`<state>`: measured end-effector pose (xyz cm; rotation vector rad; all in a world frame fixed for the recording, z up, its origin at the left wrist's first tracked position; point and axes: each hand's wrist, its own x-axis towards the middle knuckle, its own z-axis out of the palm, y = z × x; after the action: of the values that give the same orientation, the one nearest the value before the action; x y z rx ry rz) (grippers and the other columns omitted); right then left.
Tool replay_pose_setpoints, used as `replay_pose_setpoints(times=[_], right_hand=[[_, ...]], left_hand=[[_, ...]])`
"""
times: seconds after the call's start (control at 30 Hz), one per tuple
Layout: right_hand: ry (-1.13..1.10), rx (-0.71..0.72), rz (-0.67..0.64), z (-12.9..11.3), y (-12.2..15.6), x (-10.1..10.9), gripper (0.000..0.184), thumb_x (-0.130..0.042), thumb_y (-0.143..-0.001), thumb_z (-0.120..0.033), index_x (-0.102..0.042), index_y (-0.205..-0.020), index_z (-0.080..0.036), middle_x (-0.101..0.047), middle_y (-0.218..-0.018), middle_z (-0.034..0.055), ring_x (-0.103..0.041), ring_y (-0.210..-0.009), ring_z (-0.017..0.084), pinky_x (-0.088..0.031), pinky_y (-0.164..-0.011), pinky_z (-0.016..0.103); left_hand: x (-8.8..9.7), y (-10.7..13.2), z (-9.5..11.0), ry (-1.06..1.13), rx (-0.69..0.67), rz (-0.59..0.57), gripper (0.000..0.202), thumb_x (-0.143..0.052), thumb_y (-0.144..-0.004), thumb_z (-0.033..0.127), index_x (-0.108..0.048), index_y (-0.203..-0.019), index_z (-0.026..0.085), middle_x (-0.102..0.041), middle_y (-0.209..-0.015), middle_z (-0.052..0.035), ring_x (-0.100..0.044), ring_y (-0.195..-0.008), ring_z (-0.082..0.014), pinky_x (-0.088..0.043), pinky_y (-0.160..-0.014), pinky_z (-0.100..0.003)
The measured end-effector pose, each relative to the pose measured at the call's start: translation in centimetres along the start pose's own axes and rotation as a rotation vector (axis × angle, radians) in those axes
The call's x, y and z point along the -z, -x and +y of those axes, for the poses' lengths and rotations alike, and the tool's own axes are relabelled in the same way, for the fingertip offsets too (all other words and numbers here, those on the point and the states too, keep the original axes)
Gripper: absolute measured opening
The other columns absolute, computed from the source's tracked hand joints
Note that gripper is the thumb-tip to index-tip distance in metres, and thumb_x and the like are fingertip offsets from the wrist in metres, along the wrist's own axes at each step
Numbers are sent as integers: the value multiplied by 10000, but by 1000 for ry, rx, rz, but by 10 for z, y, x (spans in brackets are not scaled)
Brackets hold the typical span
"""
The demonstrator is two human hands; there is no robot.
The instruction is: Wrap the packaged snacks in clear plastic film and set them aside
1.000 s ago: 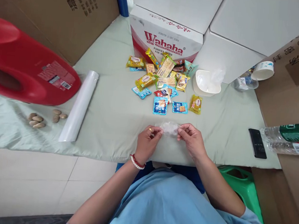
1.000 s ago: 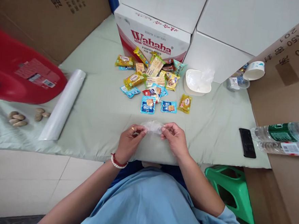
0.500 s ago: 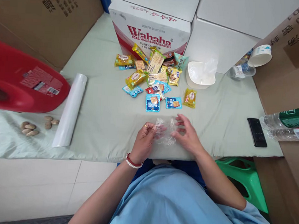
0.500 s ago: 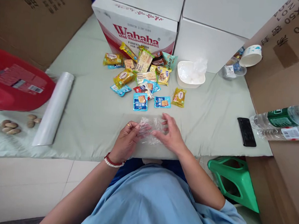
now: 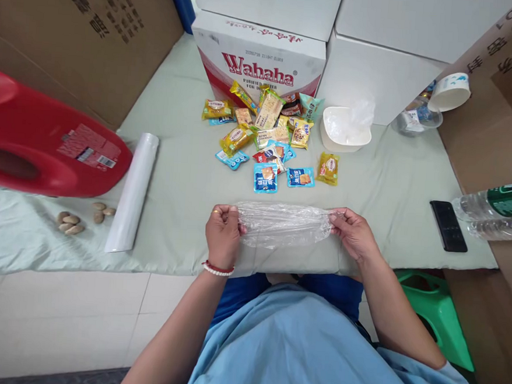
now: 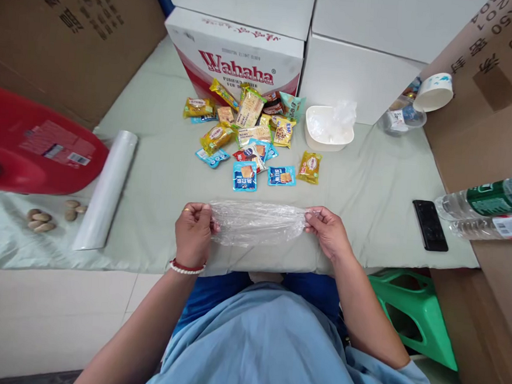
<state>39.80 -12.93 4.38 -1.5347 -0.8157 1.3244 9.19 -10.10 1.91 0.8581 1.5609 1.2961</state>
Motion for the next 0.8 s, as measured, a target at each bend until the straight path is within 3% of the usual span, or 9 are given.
replay_pose_setpoints(times=[0.1, 0.17, 0.2, 0.3, 0.37, 0.47, 0.53, 0.7, 0.8], right_hand=[[255, 154, 160, 2, 5, 13, 373, -857, -729, -543, -753, -926, -243, -712, -864, 40, -623, -755, 206, -559, -741, 390], [434, 348, 270, -4, 11, 9, 277, -748, -869, -525, -748, -966, -266, -722, -939, 60, -645, -833, 240, -561, -811, 434], [504, 447, 259, -7, 13, 3, 244, -692, -929, -509, -747, -994, -280, -724, -973, 66, -653, -874, 252, -560, -844, 449], [690, 662, -92, -11, 17, -30, 264, -702, -950, -478, -744, -1145, -305, -731, -1147, 93, -652, -1068, 299, -543, -969, 495], [825, 694, -320, -5, 12, -53, 336, -759, -910, -429, -744, -1209, -277, -718, -1253, 124, -610, -1166, 330, -521, -1018, 522], [894, 636, -398, 11, 1, -74, 190, -671, -955, -309, -781, -1082, -221, -745, -1122, 144, -610, -1072, 314, -509, -978, 514], [765, 560, -410, 16, -5, -75, 167, -641, -967, -305, -783, -975, -219, -751, -987, 109, -626, -967, 275, -508, -922, 465], [268, 153, -397, -4, -10, -55, 354, -807, -814, -567, -764, -882, -223, -703, -795, 3, -578, -707, 160, -441, -670, 299], [166, 23, -309, -20, -22, -40, 441, -872, -706, -596, -742, -858, -204, -653, -704, -29, -481, -587, 109, -357, -571, 258]], left_hand=[[3, -1, -3, -63, 2, -35, 293, -676, -912, 500, -525, -883, 251, -518, -599, 85, -504, -468, -124, -397, -506, -263], [0, 0, -4, -50, 19, -52, 313, -674, -918, 518, -513, -884, 252, -498, -594, 90, -483, -459, -121, -388, -495, -259], [-2, 1, -3, -31, 36, -63, 331, -673, -919, 537, -508, -894, 251, -508, -616, 86, -487, -466, -119, -389, -490, -255], [-7, 5, -2, 89, 122, -127, 419, -671, -909, 622, -492, -971, 248, -609, -812, 37, -562, -556, -117, -446, -511, -247], [-6, 8, -1, 192, 168, -184, 499, -750, -847, 623, -491, -1056, 250, -636, -1015, -4, -626, -684, -121, -533, -598, -258], [1, 11, -5, 240, 178, -259, 772, -957, -628, 407, -495, -1229, 264, -568, -1260, -41, -671, -924, -140, -610, -825, -302], [9, 12, -8, 218, 179, -290, 927, -986, -545, 293, -472, -1317, 274, -526, -1348, -68, -684, -1002, -162, -612, -920, -346], [23, 13, -8, 204, 197, -323, 797, -970, -614, 316, -505, -1257, 249, -549, -1382, -95, -724, -1016, -174, -591, -1037, -418], [34, 14, -2, 193, 241, -380, 737, -967, -618, 332, -543, -1213, 235, -575, -1386, -100, -743, -1044, -210, -600, -1018, -427]])
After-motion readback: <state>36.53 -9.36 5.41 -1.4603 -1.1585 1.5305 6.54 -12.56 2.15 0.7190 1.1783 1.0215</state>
